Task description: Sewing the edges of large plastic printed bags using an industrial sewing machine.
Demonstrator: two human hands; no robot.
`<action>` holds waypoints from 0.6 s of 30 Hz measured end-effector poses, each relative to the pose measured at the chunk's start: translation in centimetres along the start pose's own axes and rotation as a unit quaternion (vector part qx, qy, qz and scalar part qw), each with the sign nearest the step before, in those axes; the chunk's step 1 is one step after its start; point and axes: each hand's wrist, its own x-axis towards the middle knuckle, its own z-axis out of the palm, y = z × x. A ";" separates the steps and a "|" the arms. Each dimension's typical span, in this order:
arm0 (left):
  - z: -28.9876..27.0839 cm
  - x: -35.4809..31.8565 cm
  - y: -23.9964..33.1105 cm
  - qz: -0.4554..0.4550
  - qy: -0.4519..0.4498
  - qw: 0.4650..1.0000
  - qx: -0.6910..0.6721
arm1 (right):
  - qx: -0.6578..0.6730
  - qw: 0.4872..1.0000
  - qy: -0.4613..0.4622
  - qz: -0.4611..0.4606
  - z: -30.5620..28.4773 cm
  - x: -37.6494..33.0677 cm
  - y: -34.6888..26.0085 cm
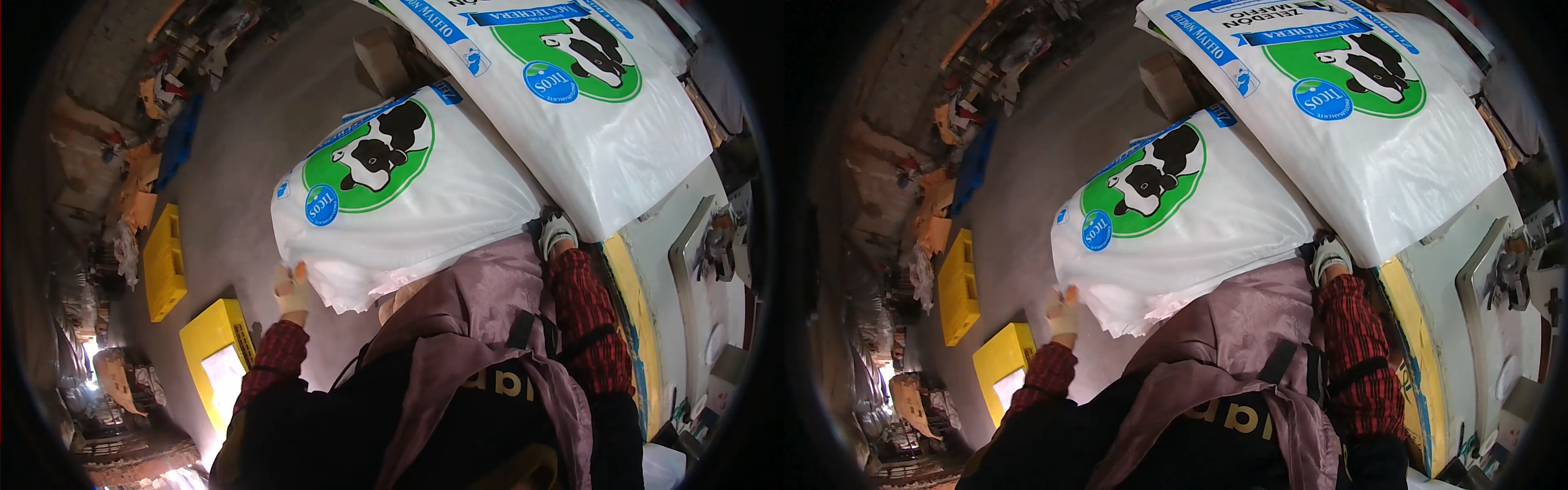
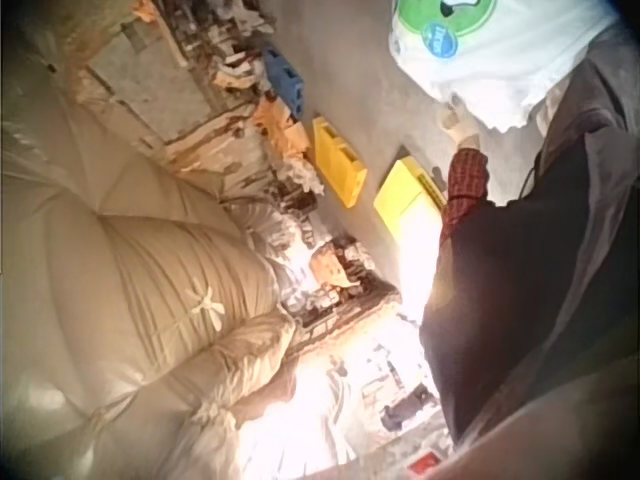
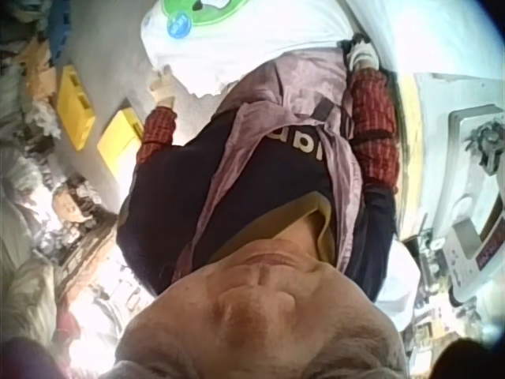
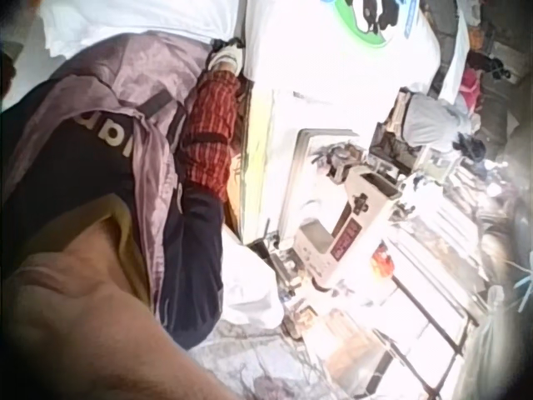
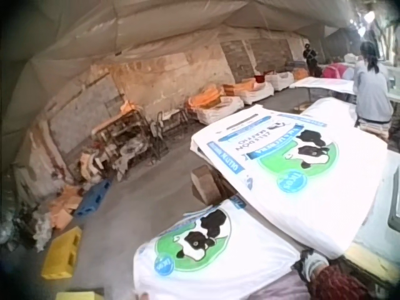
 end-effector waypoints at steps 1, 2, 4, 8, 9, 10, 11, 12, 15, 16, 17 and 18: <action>-4.3 2.0 4.7 0.014 0.022 1.000 -0.011 | -0.015 1.000 0.017 0.013 2.5 1.0 1.1; -7.7 3.2 7.9 0.071 0.052 0.986 -0.141 | -0.034 0.999 0.034 0.021 4.7 1.9 1.9; -10.1 2.6 8.0 0.114 0.088 0.956 -0.256 | -0.009 1.000 -0.016 0.020 4.9 2.9 2.0; -5.8 0.2 0.6 0.215 -0.163 0.925 0.266 | 0.040 0.997 0.012 0.061 6.1 4.7 2.3; -4.3 -1.0 -1.4 0.207 -0.169 0.933 0.240 | 0.004 0.999 0.020 0.044 8.3 5.6 3.1; -3.0 -1.7 -2.7 0.202 -0.179 0.939 0.212 | 0.052 0.994 0.037 0.088 10.9 6.8 4.4; -2.1 -2.3 -3.6 0.191 -0.186 0.940 0.212 | 0.111 0.988 0.003 0.106 9.3 6.2 3.7; -1.2 -2.6 -4.4 0.141 -0.154 0.956 0.208 | 0.169 0.977 -0.032 0.125 7.6 5.4 3.3; 1.3 -3.8 -5.5 0.166 -0.122 0.961 0.184 | 0.101 0.985 -0.092 0.104 3.5 3.0 2.0; 2.0 -4.1 -5.5 0.241 -0.114 0.949 0.170 | 0.104 0.986 -0.080 0.101 4.3 3.7 2.4; 2.0 -3.4 -4.3 0.302 -0.210 0.899 0.236 | 0.212 0.954 -0.141 0.160 11.4 7.0 6.7; 1.8 -3.9 -4.3 0.291 -0.215 0.901 0.238 | 0.205 0.956 -0.145 0.151 10.8 7.5 5.4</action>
